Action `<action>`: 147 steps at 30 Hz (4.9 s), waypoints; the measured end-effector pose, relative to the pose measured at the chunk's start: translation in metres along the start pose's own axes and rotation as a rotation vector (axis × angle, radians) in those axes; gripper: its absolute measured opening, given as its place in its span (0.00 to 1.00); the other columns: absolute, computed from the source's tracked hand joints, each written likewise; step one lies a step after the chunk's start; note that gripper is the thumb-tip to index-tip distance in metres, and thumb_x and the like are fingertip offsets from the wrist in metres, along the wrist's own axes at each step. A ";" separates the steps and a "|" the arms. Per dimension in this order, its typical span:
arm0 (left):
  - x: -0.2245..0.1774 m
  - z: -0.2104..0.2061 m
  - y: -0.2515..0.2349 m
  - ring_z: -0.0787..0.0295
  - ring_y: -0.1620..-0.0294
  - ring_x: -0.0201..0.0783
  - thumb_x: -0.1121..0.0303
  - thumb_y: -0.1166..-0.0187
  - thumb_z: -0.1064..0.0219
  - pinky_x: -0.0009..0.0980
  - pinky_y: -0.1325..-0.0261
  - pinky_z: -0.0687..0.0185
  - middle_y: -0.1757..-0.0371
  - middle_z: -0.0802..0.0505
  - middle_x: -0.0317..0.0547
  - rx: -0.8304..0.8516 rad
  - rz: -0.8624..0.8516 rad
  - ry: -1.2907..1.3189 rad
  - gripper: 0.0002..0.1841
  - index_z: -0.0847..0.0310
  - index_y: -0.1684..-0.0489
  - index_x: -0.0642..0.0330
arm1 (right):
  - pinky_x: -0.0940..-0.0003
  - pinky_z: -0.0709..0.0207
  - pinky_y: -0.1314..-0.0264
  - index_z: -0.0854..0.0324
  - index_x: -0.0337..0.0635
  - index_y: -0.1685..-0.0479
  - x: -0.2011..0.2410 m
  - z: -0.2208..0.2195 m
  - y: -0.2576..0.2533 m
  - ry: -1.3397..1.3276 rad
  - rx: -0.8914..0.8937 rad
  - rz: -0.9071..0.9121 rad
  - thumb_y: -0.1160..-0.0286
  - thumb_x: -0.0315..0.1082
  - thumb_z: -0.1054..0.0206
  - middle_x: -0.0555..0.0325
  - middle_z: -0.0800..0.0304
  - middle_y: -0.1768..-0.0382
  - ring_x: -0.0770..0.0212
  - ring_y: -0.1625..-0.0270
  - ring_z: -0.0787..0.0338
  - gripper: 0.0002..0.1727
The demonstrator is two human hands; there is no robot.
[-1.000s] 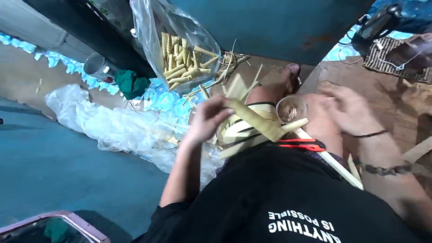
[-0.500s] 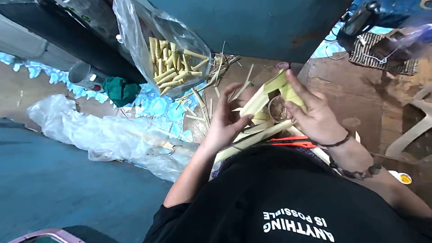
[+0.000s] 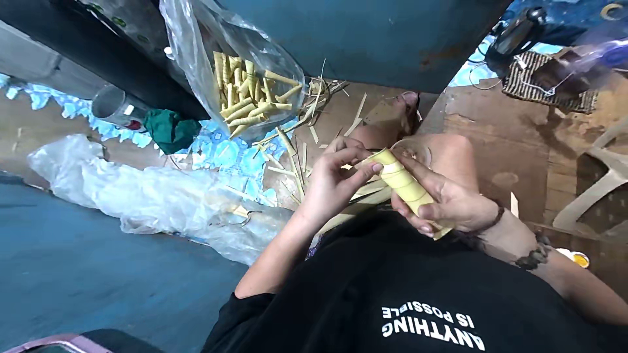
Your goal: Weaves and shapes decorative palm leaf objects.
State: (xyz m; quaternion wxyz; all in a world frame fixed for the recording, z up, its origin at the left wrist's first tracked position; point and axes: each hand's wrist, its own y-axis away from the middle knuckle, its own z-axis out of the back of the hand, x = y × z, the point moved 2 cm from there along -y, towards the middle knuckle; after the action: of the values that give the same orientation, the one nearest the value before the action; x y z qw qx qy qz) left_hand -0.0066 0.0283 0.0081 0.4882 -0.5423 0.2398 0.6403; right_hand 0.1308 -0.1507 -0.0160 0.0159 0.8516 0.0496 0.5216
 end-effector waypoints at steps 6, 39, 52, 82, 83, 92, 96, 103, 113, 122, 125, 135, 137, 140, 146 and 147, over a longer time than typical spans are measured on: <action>-0.009 -0.014 -0.003 0.10 0.77 0.31 0.69 0.15 0.35 0.28 0.73 0.10 0.70 0.08 0.40 0.068 0.139 -0.142 0.06 0.17 0.56 0.62 | 0.49 0.14 0.67 0.26 0.57 0.16 -0.012 -0.002 -0.009 1.547 -0.548 0.427 0.19 0.30 0.37 0.34 0.15 0.40 0.40 0.59 0.08 0.30; 0.023 0.014 -0.037 0.14 0.71 0.25 0.79 0.28 0.25 0.22 0.64 0.16 0.66 0.08 0.39 0.333 0.162 0.133 0.12 0.16 0.49 0.64 | 0.80 0.16 0.76 0.24 0.40 0.29 -0.032 0.021 0.045 -0.088 -0.686 -0.012 0.04 0.40 0.64 0.60 0.10 0.73 0.71 0.78 0.13 0.25; 0.024 0.013 -0.037 0.07 0.64 0.31 0.81 0.23 0.31 0.29 0.53 0.08 0.64 0.06 0.42 0.294 0.189 0.205 0.10 0.19 0.48 0.67 | 0.75 0.13 0.42 0.20 0.34 0.28 -0.039 0.022 0.058 0.755 -0.745 0.323 0.12 0.43 0.40 0.56 0.10 0.42 0.72 0.45 0.10 0.25; 0.029 0.012 -0.033 0.08 0.56 0.29 0.80 0.23 0.33 0.30 0.46 0.10 0.56 0.06 0.39 0.227 0.070 0.314 0.12 0.18 0.44 0.66 | 0.79 0.21 0.87 0.20 0.46 0.45 -0.025 0.010 0.069 -0.015 -0.547 -0.013 0.05 0.55 0.70 0.61 0.07 0.74 0.71 0.86 0.16 0.32; 0.030 0.011 -0.032 0.08 0.56 0.29 0.81 0.23 0.33 0.30 0.46 0.10 0.57 0.07 0.37 0.213 0.076 0.348 0.11 0.19 0.46 0.65 | 0.81 0.22 0.87 0.21 0.46 0.48 -0.025 0.010 0.069 -0.055 -0.510 -0.051 0.06 0.55 0.72 0.61 0.08 0.75 0.72 0.86 0.16 0.33; 0.057 0.003 -0.023 0.09 0.59 0.28 0.82 0.24 0.33 0.29 0.49 0.10 0.59 0.08 0.34 0.036 0.244 0.477 0.10 0.20 0.52 0.58 | 0.78 0.13 0.66 0.27 0.42 0.19 -0.027 0.012 0.062 0.113 -0.503 -0.010 0.06 0.38 0.59 0.61 0.06 0.60 0.70 0.68 0.09 0.25; 0.067 0.017 -0.013 0.18 0.28 0.33 0.70 0.25 0.30 0.34 0.30 0.18 0.27 0.15 0.36 0.046 0.079 0.418 0.07 0.15 0.53 0.52 | 0.82 0.17 0.72 0.20 0.51 0.30 -0.027 0.009 0.055 -0.195 -0.241 -0.125 0.07 0.51 0.52 0.62 0.08 0.66 0.72 0.72 0.11 0.23; 0.059 0.050 0.014 0.12 0.46 0.26 0.68 0.18 0.31 0.25 0.42 0.14 0.47 0.09 0.27 -0.020 -0.076 0.302 0.07 0.17 0.50 0.41 | 0.52 0.17 0.52 0.12 0.34 0.55 -0.011 0.068 0.005 0.977 -0.463 -0.304 0.06 0.36 0.50 0.48 0.09 0.64 0.55 0.61 0.10 0.21; 0.058 0.071 0.032 0.13 0.44 0.26 0.65 0.20 0.28 0.22 0.48 0.12 0.31 0.17 0.27 -0.108 -0.108 0.284 0.09 0.15 0.47 0.40 | 0.31 0.30 0.26 0.18 0.22 0.40 -0.093 0.146 -0.095 1.358 -0.377 -0.990 0.25 0.30 0.30 0.27 0.17 0.33 0.31 0.26 0.20 0.20; 0.062 0.066 0.031 0.11 0.50 0.27 0.68 0.23 0.26 0.23 0.50 0.12 0.33 0.14 0.32 -0.177 -0.023 0.568 0.11 0.17 0.50 0.41 | 0.39 0.18 0.40 0.14 0.31 0.46 -0.085 0.170 -0.076 1.124 -0.547 -0.673 0.22 0.30 0.31 0.35 0.10 0.49 0.40 0.47 0.09 0.13; 0.061 0.054 0.027 0.11 0.52 0.25 0.66 0.22 0.27 0.22 0.52 0.12 0.32 0.13 0.31 -0.147 0.044 0.692 0.10 0.17 0.48 0.38 | 0.51 0.12 0.53 0.17 0.35 0.41 -0.067 0.157 -0.053 0.847 -0.620 -0.564 0.23 0.26 0.30 0.42 0.09 0.58 0.50 0.64 0.08 0.13; 0.044 -0.012 0.008 0.14 0.65 0.25 0.61 0.26 0.24 0.21 0.66 0.16 0.56 0.09 0.34 0.403 0.176 0.952 0.07 0.13 0.55 0.43 | 0.76 0.17 0.80 0.16 0.44 0.49 -0.003 0.046 0.027 0.555 -0.471 0.204 0.20 0.30 0.32 0.57 0.07 0.68 0.68 0.77 0.11 0.07; 0.043 -0.021 0.003 0.13 0.63 0.25 0.60 0.26 0.24 0.21 0.63 0.15 0.58 0.09 0.33 0.456 0.185 0.963 0.07 0.13 0.55 0.43 | 0.74 0.10 0.65 0.16 0.49 0.48 0.012 0.016 0.025 0.323 -0.376 0.381 0.19 0.33 0.32 0.60 0.05 0.60 0.67 0.64 0.05 0.07; 0.039 -0.027 -0.002 0.11 0.57 0.25 0.66 0.25 0.25 0.22 0.57 0.15 0.54 0.06 0.32 0.520 0.161 0.999 0.09 0.15 0.51 0.44 | 0.69 0.09 0.45 0.09 0.47 0.56 0.027 -0.007 0.002 0.306 -0.346 0.594 0.26 0.34 0.24 0.60 0.06 0.44 0.63 0.45 0.06 0.05; 0.029 -0.026 0.001 0.12 0.48 0.25 0.70 0.21 0.31 0.26 0.44 0.17 0.50 0.08 0.30 0.563 0.146 0.976 0.11 0.21 0.48 0.42 | 0.77 0.12 0.48 0.14 0.38 0.58 0.021 -0.015 -0.002 0.634 -0.486 0.568 0.26 0.26 0.29 0.63 0.12 0.54 0.73 0.54 0.11 0.03; 0.028 -0.025 0.002 0.12 0.48 0.25 0.70 0.20 0.31 0.26 0.43 0.17 0.49 0.08 0.30 0.565 0.146 0.962 0.10 0.21 0.48 0.42 | 0.77 0.12 0.49 0.15 0.38 0.58 0.021 -0.016 -0.001 0.622 -0.480 0.566 0.25 0.25 0.30 0.62 0.12 0.54 0.73 0.54 0.11 0.03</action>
State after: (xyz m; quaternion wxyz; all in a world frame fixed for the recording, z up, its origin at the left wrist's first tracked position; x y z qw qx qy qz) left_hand 0.0054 0.0169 -0.0256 0.4045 -0.6033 0.6347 0.2639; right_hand 0.1260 -0.1476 0.0093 0.0537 0.6077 -0.3035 0.7319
